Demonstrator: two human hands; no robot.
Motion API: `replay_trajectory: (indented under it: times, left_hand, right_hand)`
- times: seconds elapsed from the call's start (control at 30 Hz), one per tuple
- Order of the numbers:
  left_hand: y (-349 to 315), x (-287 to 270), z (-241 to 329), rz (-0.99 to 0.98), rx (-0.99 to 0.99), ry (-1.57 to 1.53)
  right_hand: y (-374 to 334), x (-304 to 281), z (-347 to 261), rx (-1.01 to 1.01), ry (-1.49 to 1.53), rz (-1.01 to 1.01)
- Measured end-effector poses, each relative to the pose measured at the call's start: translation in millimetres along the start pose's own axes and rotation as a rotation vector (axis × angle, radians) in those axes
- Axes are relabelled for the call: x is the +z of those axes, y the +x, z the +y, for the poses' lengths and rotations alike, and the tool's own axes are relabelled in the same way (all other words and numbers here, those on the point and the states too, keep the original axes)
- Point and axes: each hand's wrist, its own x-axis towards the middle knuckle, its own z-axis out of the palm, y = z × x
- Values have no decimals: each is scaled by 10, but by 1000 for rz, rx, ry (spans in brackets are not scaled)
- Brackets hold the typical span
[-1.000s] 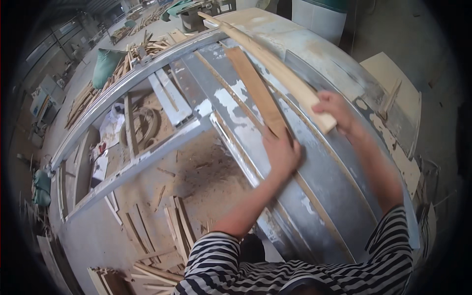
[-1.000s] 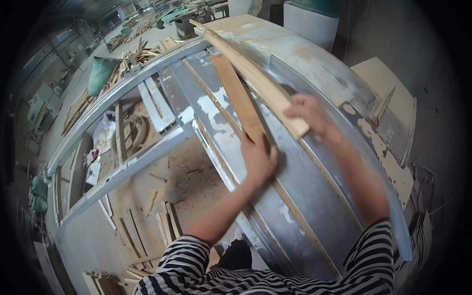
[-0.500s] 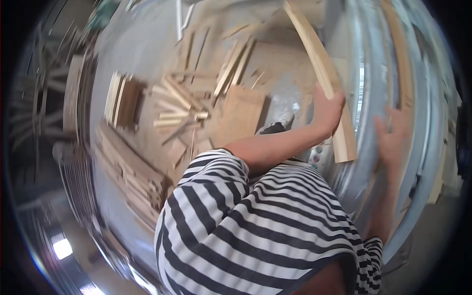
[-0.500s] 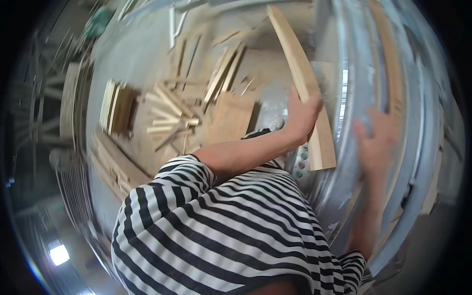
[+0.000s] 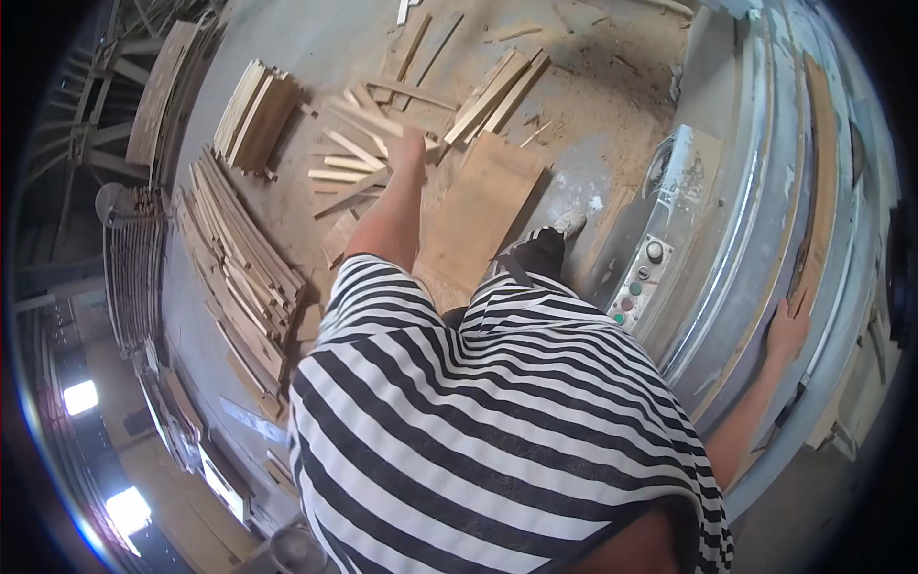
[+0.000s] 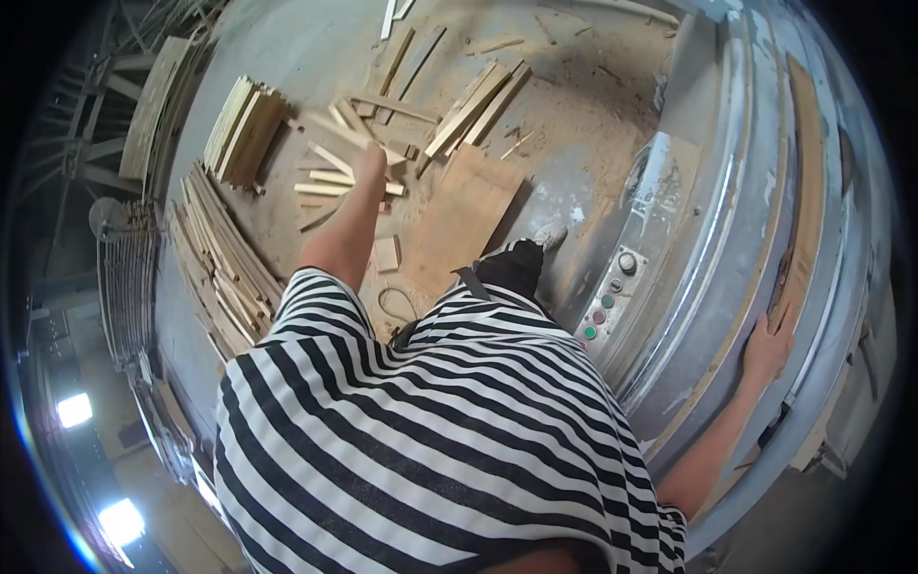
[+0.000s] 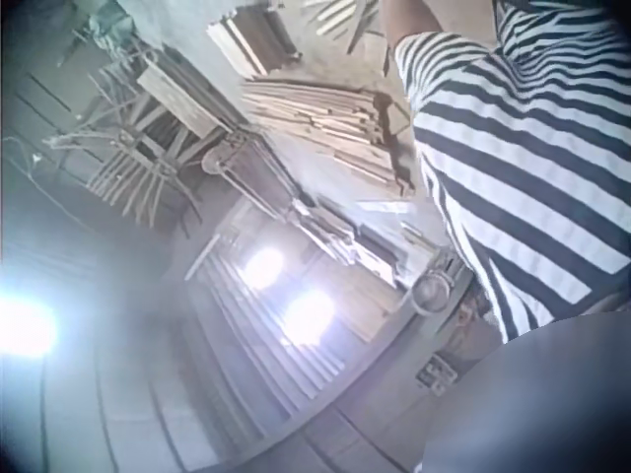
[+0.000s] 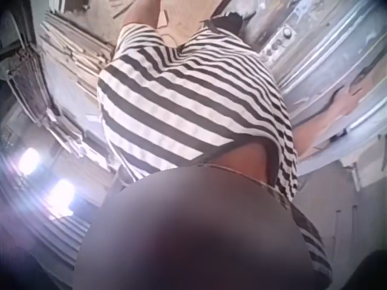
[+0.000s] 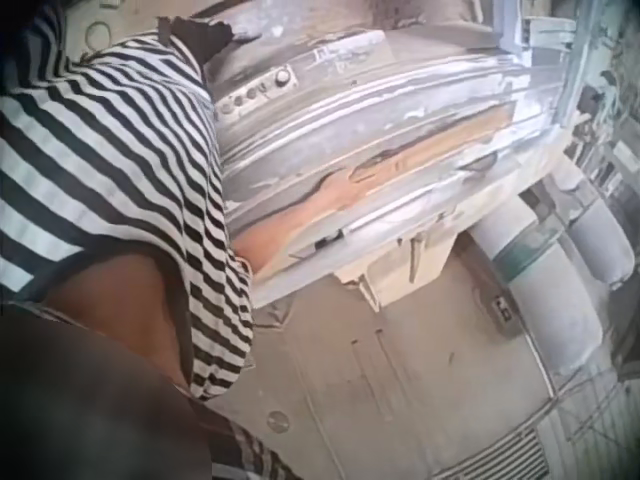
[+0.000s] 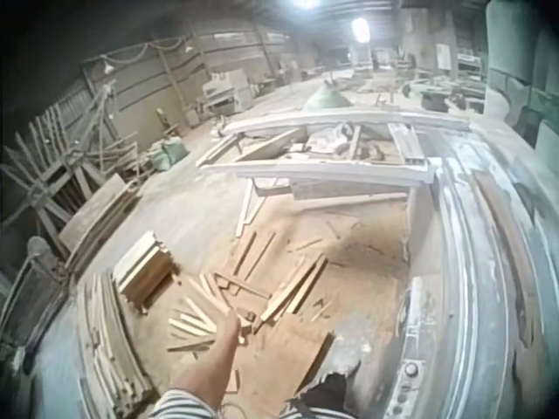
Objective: Feeding and guiding wooden planks through a woodworking machine for processing.
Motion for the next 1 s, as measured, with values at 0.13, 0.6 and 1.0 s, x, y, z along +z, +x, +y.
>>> replay_trajectory:
  times: [0.13, 0.6, 1.0]
  left_hand:
    - [-1081, 1026, 1167, -221, 486, 169]
    - [-5876, 3298, 2673, -1533, 701, -73]
    - [-7382, 3593, 3290, -1614, 687, -202]
  right_hand:
    - [-306, 61, 689, 34, -34, 143]
    - [-2434, -551, 1249, 106, -38, 315]
    - [-1685, -401, 2225, 21, -248, 499]
